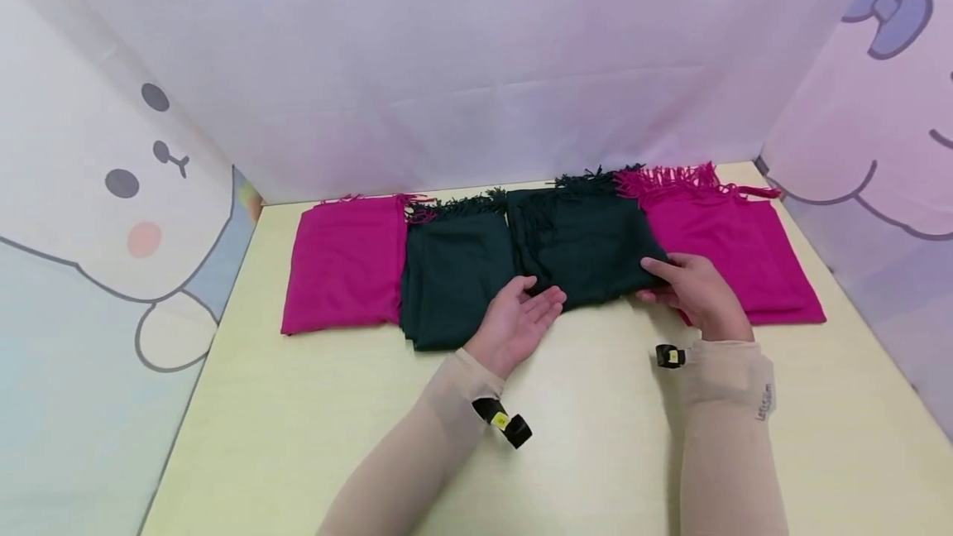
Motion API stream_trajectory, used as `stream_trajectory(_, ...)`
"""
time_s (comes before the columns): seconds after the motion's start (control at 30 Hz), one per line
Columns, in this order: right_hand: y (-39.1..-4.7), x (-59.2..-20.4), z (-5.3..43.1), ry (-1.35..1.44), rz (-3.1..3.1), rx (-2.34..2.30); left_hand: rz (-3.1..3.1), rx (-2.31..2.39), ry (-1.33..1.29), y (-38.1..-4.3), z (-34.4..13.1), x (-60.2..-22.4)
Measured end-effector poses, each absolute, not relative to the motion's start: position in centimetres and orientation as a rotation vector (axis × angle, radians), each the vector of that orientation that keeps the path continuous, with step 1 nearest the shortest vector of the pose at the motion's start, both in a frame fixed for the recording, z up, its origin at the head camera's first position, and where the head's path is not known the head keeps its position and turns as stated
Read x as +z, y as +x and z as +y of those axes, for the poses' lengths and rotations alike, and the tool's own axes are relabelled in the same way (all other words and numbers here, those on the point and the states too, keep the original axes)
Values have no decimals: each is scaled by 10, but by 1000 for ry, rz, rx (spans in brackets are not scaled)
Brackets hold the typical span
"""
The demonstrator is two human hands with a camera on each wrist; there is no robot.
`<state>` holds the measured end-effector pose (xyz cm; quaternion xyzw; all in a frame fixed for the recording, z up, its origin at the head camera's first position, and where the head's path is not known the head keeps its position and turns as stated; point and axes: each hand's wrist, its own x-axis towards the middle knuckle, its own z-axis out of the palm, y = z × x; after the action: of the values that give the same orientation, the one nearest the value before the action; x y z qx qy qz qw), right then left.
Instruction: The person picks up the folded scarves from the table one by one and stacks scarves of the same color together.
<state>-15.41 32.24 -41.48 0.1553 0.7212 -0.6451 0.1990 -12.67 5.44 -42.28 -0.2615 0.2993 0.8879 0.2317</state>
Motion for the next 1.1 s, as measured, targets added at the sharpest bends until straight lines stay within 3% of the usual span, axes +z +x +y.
stream_trajectory(0.3, -156, -415, 324, 450, 2098, -1578, 1021, 2183, -670, -141, 54, -438)
stream_trajectory(0.57, -154, -411, 327, 372, 2102, -1658, 1366, 2031, -325, -157, 43, -430)
stream_trajectory(0.83, -153, -412, 331, 395, 2109, -1646, 1944, 1631, -19, -140, 37, -424)
stream_trajectory(0.97, -153, -411, 330, 408, 2170, -1544, 1915, 1699, -61, -139, 36, -425)
stream_trajectory(1.1, -151, -409, 331, 421, 2200, -1435, 1425, 2041, -292, -141, 37, -433)
